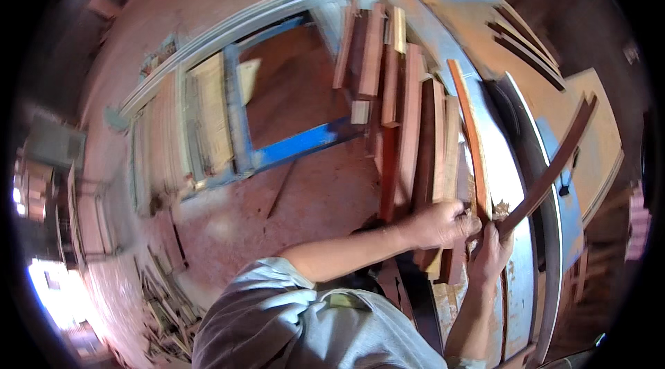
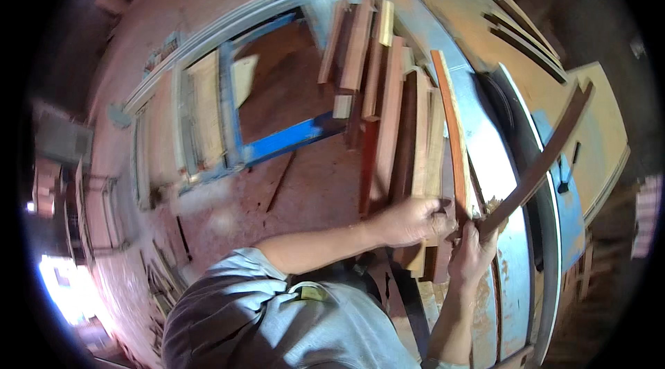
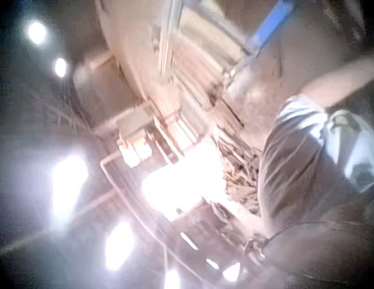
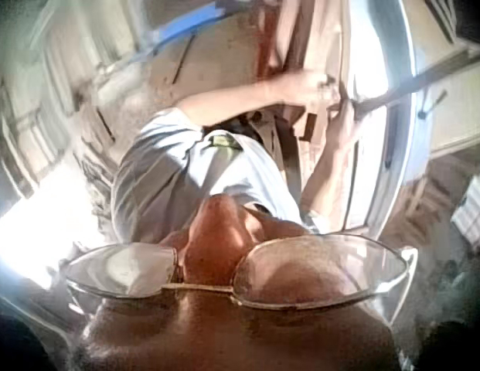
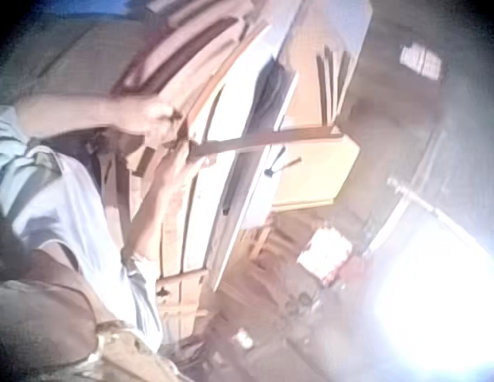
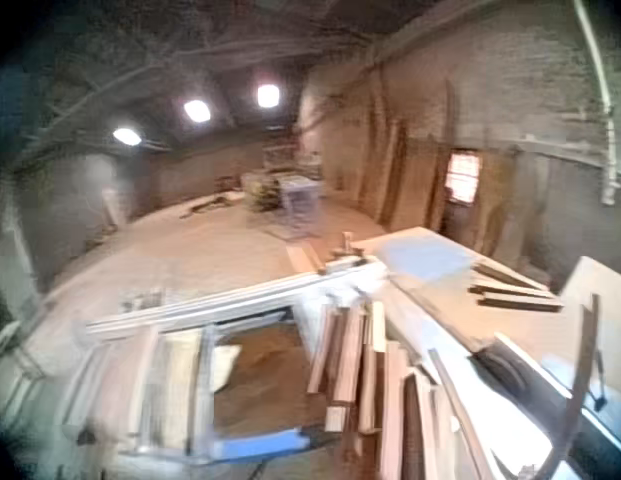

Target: The person picks up curved wood slats from a table and places them onto a blue metal rack, organizing them side-by-side.

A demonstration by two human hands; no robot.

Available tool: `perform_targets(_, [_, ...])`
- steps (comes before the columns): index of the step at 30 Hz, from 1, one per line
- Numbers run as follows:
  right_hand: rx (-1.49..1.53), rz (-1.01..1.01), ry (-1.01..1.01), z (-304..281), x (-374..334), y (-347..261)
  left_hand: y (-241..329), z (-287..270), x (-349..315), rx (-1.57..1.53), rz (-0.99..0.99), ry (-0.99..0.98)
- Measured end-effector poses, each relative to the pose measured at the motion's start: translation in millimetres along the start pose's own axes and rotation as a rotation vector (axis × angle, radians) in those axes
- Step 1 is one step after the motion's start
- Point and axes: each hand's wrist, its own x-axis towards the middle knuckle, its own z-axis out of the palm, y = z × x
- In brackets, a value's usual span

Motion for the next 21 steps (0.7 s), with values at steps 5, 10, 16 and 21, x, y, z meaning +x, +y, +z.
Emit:
perform_targets(5, [0.126,-0.004,-0.226,4.0,-86.4,68.2,9.3,8.3,-100.8,-0.023,-0.219,0.192])
perform_targets(10, [0.057,0.164,-0.384,41.1,-142.4,47.1,34.5,-54.9,-194.1,-0.033,-0.355,0.456])
perform_targets(16, [-0.13,0.184,-0.536,74.7,-163.4,52.4,94.3,-183.9,-274.0,0.083,-0.076,0.944])
perform_targets(21, [-0.222,0.164,-0.594,152.5,-168.3,66.0,165.9,-356.4,-326.3,0.252,-0.15,1.267])
